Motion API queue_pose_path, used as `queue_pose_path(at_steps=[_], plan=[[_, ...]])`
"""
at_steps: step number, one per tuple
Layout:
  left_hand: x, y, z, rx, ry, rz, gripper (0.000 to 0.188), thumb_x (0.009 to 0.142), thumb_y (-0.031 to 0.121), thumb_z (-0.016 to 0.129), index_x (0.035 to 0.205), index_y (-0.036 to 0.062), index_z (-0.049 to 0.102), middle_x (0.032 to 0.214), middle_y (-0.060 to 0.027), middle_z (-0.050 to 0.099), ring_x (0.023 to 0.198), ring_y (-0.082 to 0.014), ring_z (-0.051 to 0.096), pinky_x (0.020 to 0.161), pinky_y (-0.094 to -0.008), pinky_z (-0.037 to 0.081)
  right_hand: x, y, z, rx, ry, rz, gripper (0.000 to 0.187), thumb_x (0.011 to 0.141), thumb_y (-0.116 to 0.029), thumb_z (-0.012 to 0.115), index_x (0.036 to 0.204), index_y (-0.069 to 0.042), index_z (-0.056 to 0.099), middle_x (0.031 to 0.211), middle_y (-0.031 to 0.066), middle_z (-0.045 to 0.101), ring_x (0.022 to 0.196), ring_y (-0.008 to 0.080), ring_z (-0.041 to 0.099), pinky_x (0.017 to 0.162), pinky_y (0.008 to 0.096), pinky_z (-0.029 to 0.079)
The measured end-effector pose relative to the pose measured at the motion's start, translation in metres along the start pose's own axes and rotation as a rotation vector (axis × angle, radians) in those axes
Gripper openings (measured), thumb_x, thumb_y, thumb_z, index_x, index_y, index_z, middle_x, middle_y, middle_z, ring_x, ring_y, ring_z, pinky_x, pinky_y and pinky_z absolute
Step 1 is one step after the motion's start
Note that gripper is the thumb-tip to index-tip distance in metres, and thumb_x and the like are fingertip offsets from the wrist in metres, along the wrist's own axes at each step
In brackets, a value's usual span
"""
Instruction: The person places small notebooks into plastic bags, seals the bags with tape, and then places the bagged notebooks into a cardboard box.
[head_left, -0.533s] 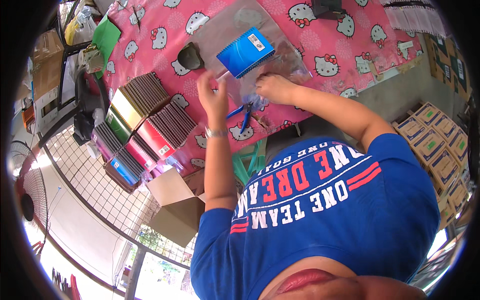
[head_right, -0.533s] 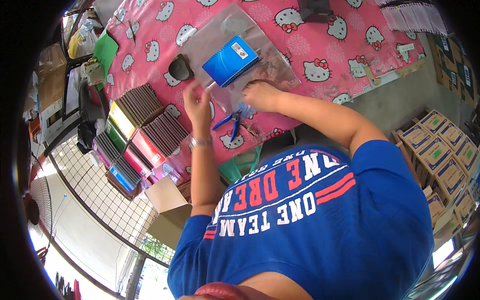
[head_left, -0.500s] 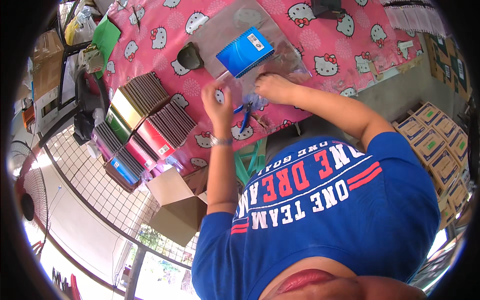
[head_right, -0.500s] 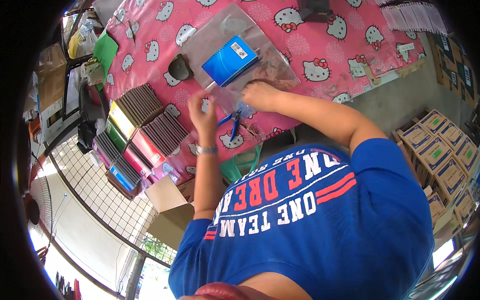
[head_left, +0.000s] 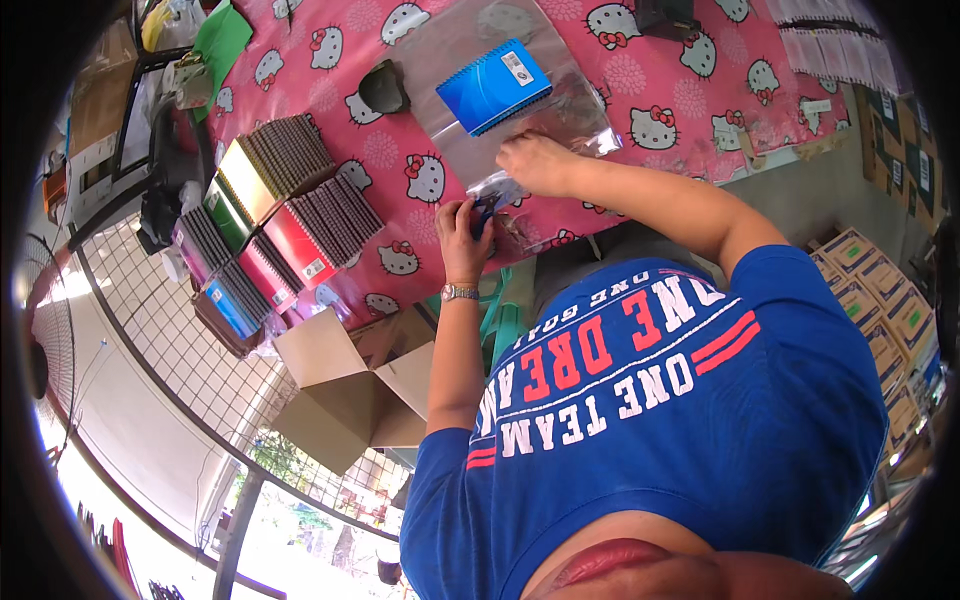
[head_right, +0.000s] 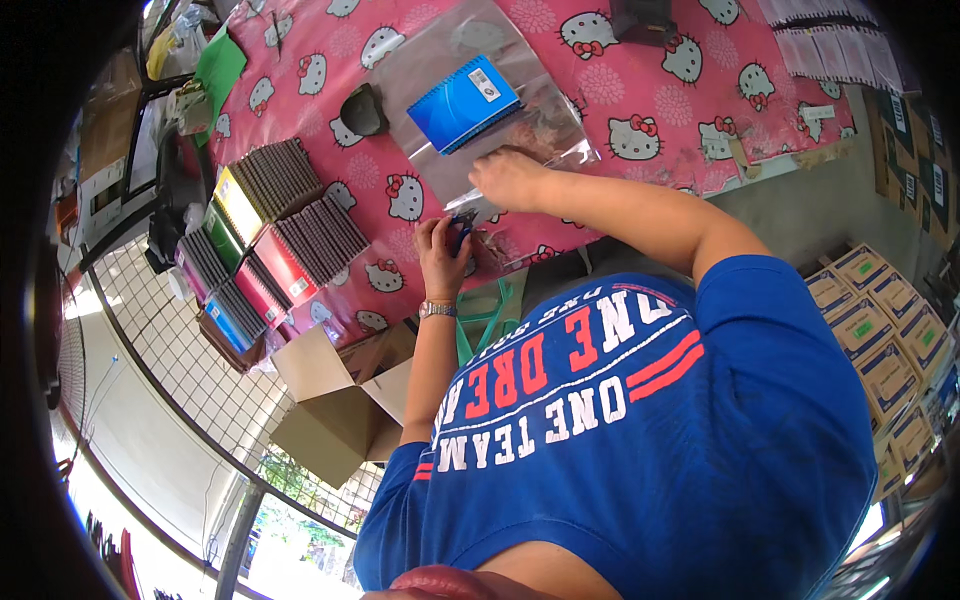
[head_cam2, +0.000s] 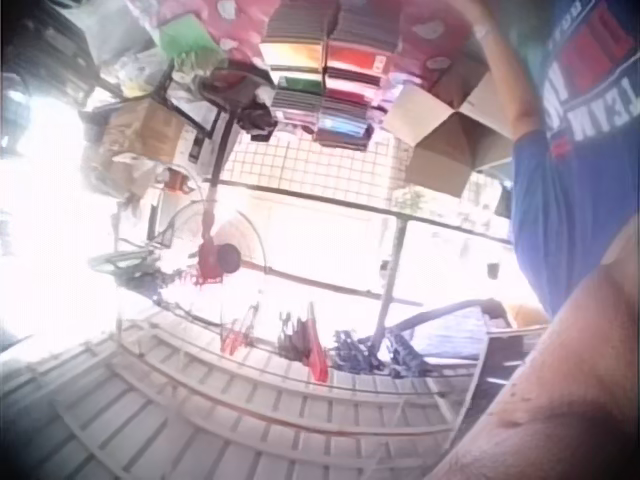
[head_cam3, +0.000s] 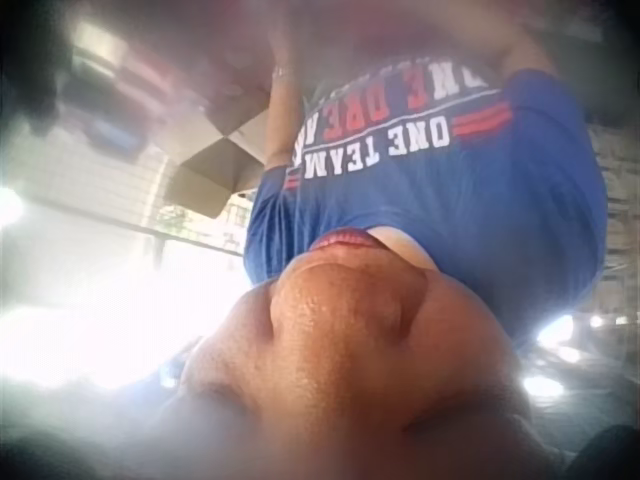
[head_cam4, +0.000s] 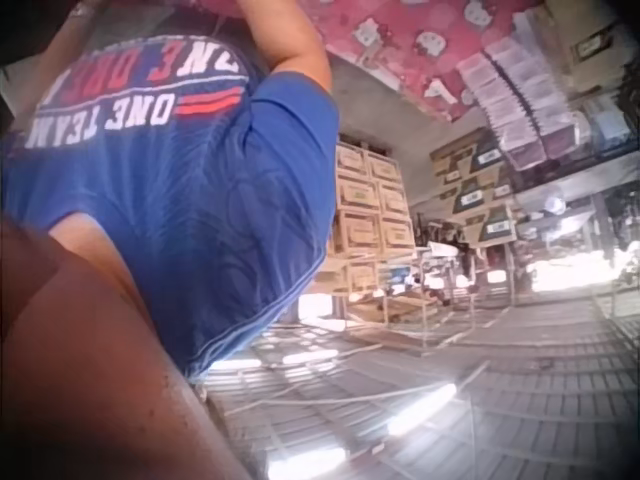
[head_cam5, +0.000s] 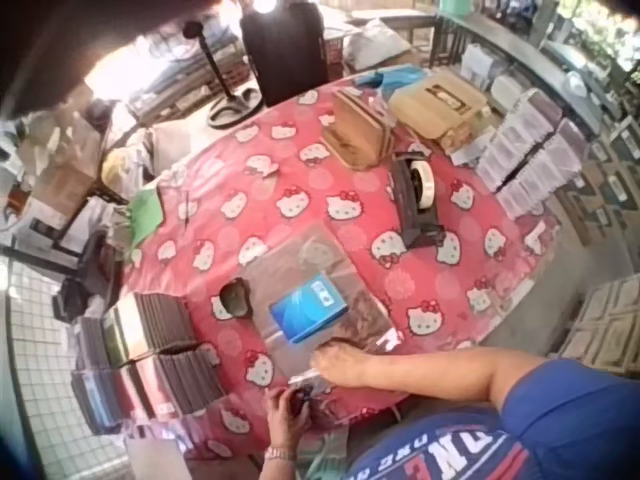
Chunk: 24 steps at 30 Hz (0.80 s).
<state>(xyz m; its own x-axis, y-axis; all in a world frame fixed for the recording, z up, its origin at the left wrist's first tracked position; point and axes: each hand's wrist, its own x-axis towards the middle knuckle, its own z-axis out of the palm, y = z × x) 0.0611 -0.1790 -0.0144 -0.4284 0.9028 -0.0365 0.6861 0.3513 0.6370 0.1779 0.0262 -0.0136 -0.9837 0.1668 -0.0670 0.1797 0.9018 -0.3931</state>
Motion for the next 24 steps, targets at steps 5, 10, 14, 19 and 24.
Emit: queue_pose_path(at_steps=[5,10,14,19,24], plan=[[0.050,0.047,0.000,0.116,0.208,0.100,0.084,0.065,0.023,0.079,0.135,0.0079,0.035,0.123,-0.0168,0.045,0.119,-0.0367,0.042,0.105,-0.0517,0.030,0.015,-0.003,-0.046,0.130,0.118,-0.048,0.015,0.078,-0.013,0.056,0.092,-0.006,0.057,0.088,0.0076,0.062,0.086,0.0209,0.062,0.076,0.0326,0.048],[0.100,0.034,-0.020,0.213,0.037,0.230,0.035,0.069,0.011,0.069,0.103,0.0124,0.063,0.098,-0.0062,0.060,0.098,-0.0264,0.055,0.100,-0.0472,0.036,0.003,-0.004,-0.100,-0.053,0.360,-0.180,0.022,0.075,-0.017,0.063,0.094,-0.009,0.056,0.082,0.0045,0.058,0.085,0.0208,0.058,0.077,0.0336,0.044],[0.115,0.029,-0.051,0.055,0.075,0.300,0.016,0.072,0.008,0.069,0.087,0.0128,0.068,0.084,-0.0030,0.062,0.088,-0.0240,0.057,0.092,-0.0399,0.039,-0.030,0.054,-0.113,-0.271,0.218,0.005,0.010,0.080,-0.020,0.059,0.085,-0.012,0.062,0.079,0.0038,0.060,0.085,0.0233,0.060,0.078,0.0353,0.043],[0.138,-0.006,-0.056,-0.576,-0.139,-0.384,0.015,0.081,0.015,0.068,0.093,0.0053,0.067,0.090,-0.0070,0.064,0.095,-0.0274,0.056,0.087,-0.0390,0.040,0.003,0.122,-0.133,0.828,0.072,0.352,0.018,0.079,-0.010,0.067,0.095,-0.003,0.064,0.081,0.0040,0.065,0.078,0.0138,0.061,0.072,0.0297,0.047],[0.126,0.064,-0.004,0.279,0.347,0.283,0.049,0.083,0.029,0.064,0.125,0.0057,0.053,0.135,-0.0129,0.047,0.127,-0.0332,0.039,0.104,-0.0508,0.029,0.011,0.153,-0.114,0.890,-0.062,0.414,0.025,0.080,-0.013,0.070,0.102,-0.001,0.063,0.078,0.0037,0.064,0.072,0.0115,0.059,0.067,0.0280,0.048]])
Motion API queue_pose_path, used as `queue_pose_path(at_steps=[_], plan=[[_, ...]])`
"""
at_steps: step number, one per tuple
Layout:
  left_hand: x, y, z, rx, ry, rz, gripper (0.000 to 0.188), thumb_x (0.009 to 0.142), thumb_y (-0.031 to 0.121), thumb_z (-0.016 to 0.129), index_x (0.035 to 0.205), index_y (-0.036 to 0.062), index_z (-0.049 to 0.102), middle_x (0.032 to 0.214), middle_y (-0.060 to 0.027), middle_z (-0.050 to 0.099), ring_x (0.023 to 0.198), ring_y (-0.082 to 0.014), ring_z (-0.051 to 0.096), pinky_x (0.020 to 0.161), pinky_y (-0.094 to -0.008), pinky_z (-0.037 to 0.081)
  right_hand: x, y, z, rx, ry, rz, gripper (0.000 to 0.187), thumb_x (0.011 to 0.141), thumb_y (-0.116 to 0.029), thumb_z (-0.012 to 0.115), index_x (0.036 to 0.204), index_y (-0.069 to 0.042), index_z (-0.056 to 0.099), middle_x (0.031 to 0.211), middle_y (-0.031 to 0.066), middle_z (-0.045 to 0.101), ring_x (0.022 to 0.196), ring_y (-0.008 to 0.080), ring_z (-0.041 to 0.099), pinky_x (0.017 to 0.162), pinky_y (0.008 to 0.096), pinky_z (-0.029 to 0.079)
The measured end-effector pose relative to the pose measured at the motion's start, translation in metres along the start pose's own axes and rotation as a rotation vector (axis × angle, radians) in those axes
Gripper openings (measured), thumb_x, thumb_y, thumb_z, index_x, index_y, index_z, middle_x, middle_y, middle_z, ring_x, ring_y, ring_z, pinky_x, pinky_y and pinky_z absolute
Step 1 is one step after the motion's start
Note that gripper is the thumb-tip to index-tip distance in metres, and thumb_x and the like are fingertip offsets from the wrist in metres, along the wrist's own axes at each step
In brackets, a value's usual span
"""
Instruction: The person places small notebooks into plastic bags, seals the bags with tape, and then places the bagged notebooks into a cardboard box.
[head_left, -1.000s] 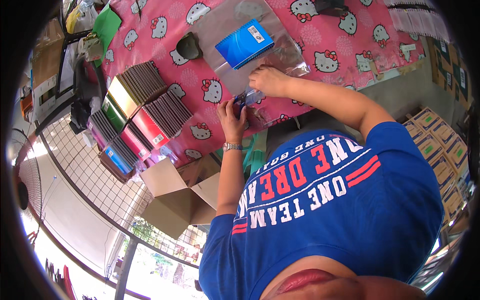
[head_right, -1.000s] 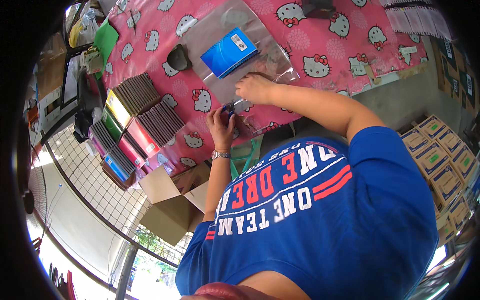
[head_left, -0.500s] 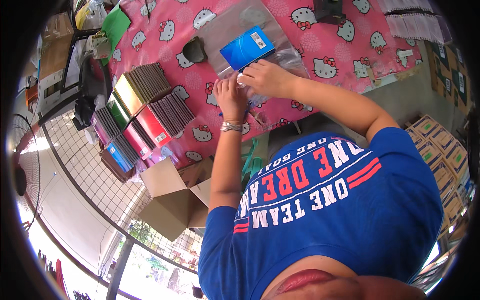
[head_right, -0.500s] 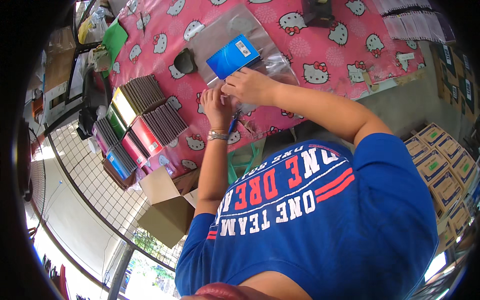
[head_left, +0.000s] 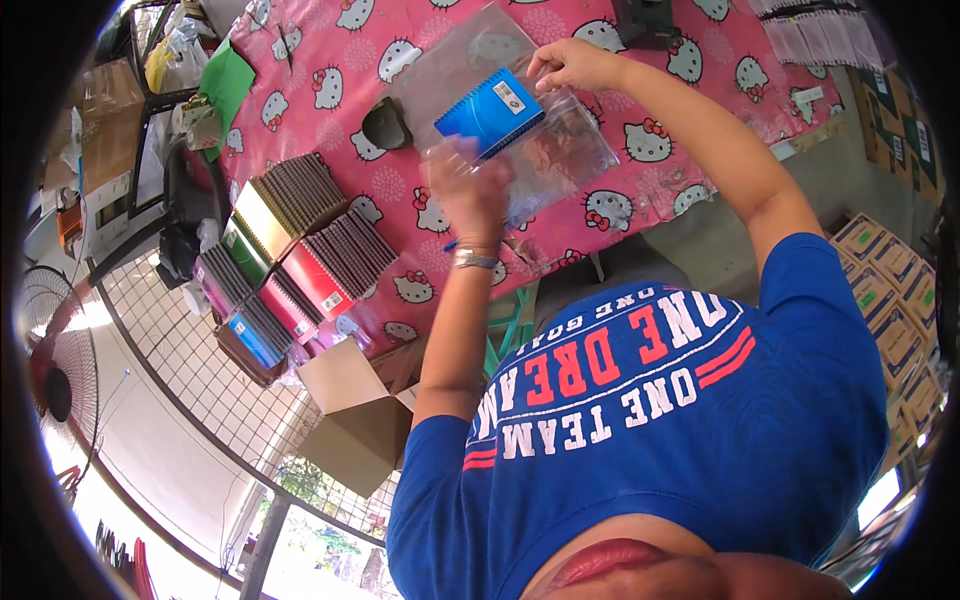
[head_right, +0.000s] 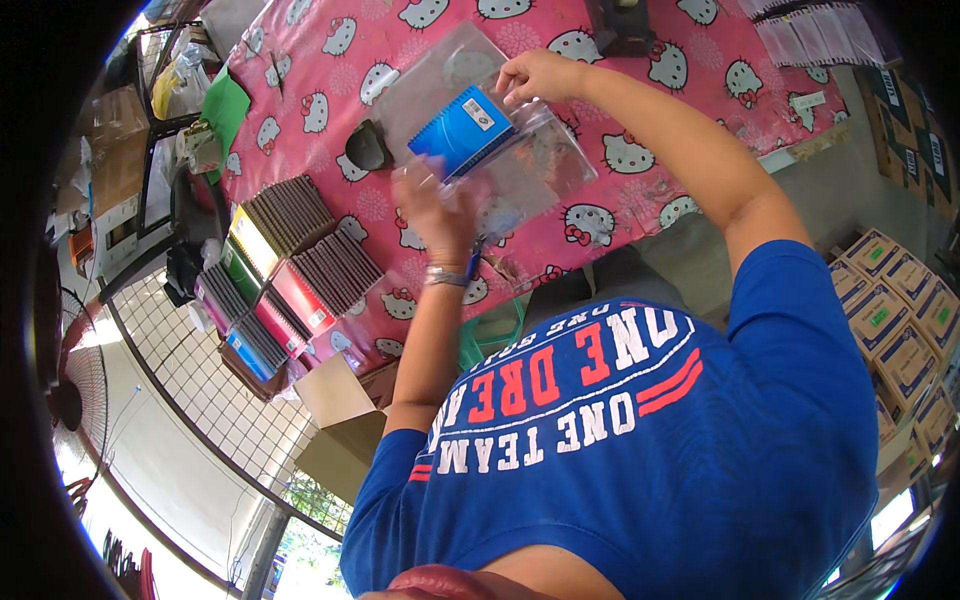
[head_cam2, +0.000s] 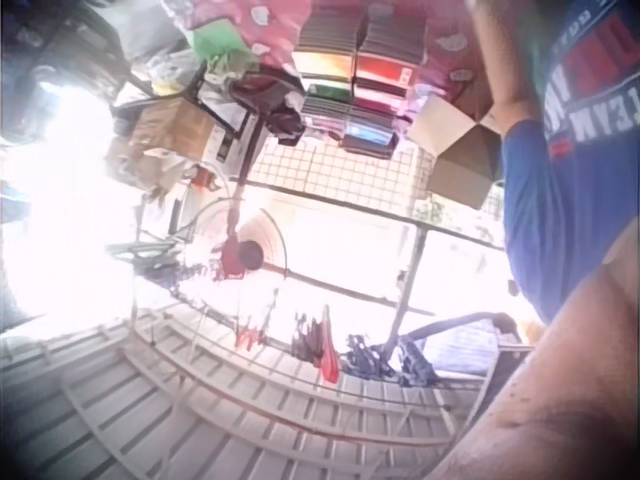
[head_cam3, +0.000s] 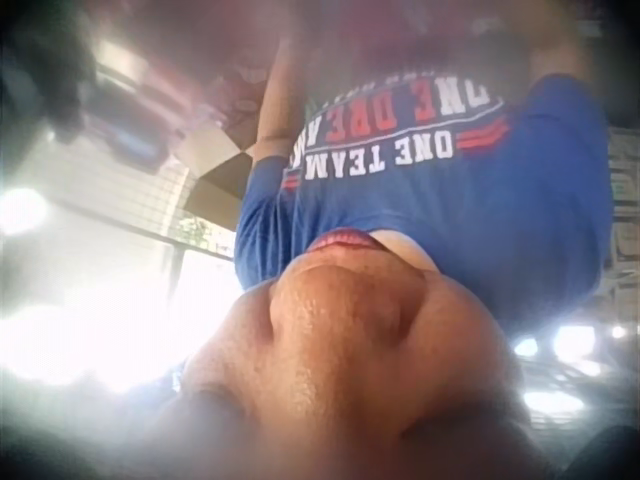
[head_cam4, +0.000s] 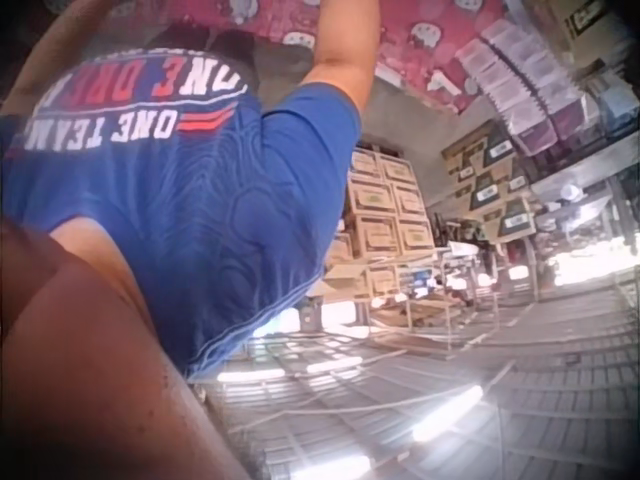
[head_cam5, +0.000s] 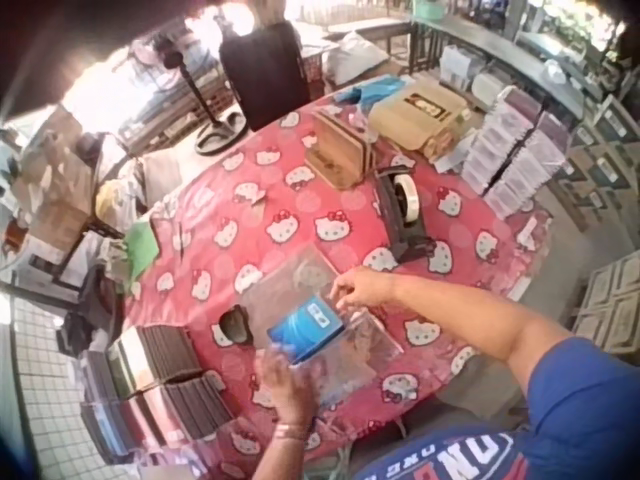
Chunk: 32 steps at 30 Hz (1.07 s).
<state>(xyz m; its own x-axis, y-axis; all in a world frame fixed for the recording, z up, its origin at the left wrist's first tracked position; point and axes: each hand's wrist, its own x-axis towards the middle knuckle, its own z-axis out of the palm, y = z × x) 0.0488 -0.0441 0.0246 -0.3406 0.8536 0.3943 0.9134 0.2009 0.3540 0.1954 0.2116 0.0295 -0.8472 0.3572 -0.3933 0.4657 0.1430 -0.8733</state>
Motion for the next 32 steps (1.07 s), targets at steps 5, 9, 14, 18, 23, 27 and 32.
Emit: queue_pose_path(at_steps=[5,9,14,18,23,27,32], plan=[[-0.019,0.041,0.033,0.099,-0.325,0.037,0.066,0.087,0.038,0.055,0.141,0.0050,0.034,0.147,-0.0135,0.033,0.141,-0.0310,0.021,0.114,-0.0524,0.010,0.005,-0.005,0.002,-0.181,0.080,-0.034,0.037,0.083,-0.027,0.069,0.109,-0.002,0.062,0.090,0.0089,0.068,0.084,0.0185,0.064,0.077,0.0325,0.050],[-0.022,0.045,0.035,0.085,-0.329,0.013,0.068,0.088,0.041,0.053,0.142,0.0043,0.033,0.149,-0.0130,0.031,0.141,-0.0301,0.020,0.113,-0.0544,0.007,0.028,-0.028,0.026,-0.429,0.406,-0.471,0.047,0.086,-0.040,0.062,0.115,-0.003,0.061,0.100,0.0116,0.069,0.095,0.0280,0.064,0.087,0.0373,0.048],[-0.013,0.046,0.034,0.095,-0.324,-0.023,0.066,0.089,0.041,0.052,0.141,0.0039,0.035,0.148,-0.0121,0.033,0.140,-0.0292,0.023,0.113,-0.0551,0.007,0.039,-0.044,0.043,-0.754,-0.020,-0.356,0.037,0.092,-0.037,0.051,0.112,-0.009,0.064,0.117,0.0112,0.063,0.107,0.0300,0.058,0.091,0.0403,0.045],[-0.012,0.048,0.033,0.138,-0.321,-0.013,0.062,0.088,0.040,0.051,0.139,0.0049,0.040,0.147,-0.0105,0.035,0.140,-0.0280,0.025,0.112,-0.0553,0.008,0.081,-0.070,0.033,-0.821,-0.120,-0.097,0.029,0.091,-0.031,0.053,0.101,-0.008,0.067,0.115,0.0102,0.062,0.107,0.0283,0.057,0.088,0.0418,0.045],[-0.005,0.052,0.030,0.091,-0.336,-0.024,0.062,0.088,0.041,0.051,0.139,0.0061,0.041,0.146,-0.0098,0.036,0.139,-0.0273,0.027,0.112,-0.0552,0.007,0.121,-0.039,0.038,-1.212,0.351,-0.336,0.017,0.080,-0.018,0.058,0.090,-0.009,0.067,0.106,0.0064,0.059,0.108,0.0249,0.054,0.090,0.0421,0.042],[-0.004,0.050,0.028,0.110,-0.357,-0.022,0.063,0.086,0.041,0.053,0.139,0.0078,0.041,0.146,-0.0086,0.037,0.138,-0.0262,0.029,0.112,-0.0545,0.007,0.122,-0.044,0.039,-1.119,0.310,-0.319,0.017,0.078,-0.015,0.057,0.091,-0.009,0.067,0.107,0.0065,0.060,0.111,0.0246,0.053,0.093,0.0420,0.041],[0.003,0.050,0.022,0.097,-0.396,-0.022,0.066,0.085,0.042,0.056,0.140,0.0103,0.040,0.146,-0.0076,0.038,0.137,-0.0251,0.029,0.112,-0.0537,0.008,0.124,-0.049,0.032,-0.991,0.196,-0.252,0.029,0.079,-0.016,0.059,0.108,-0.011,0.061,0.116,0.0107,0.056,0.119,0.0266,0.049,0.101,0.0440,0.036]])
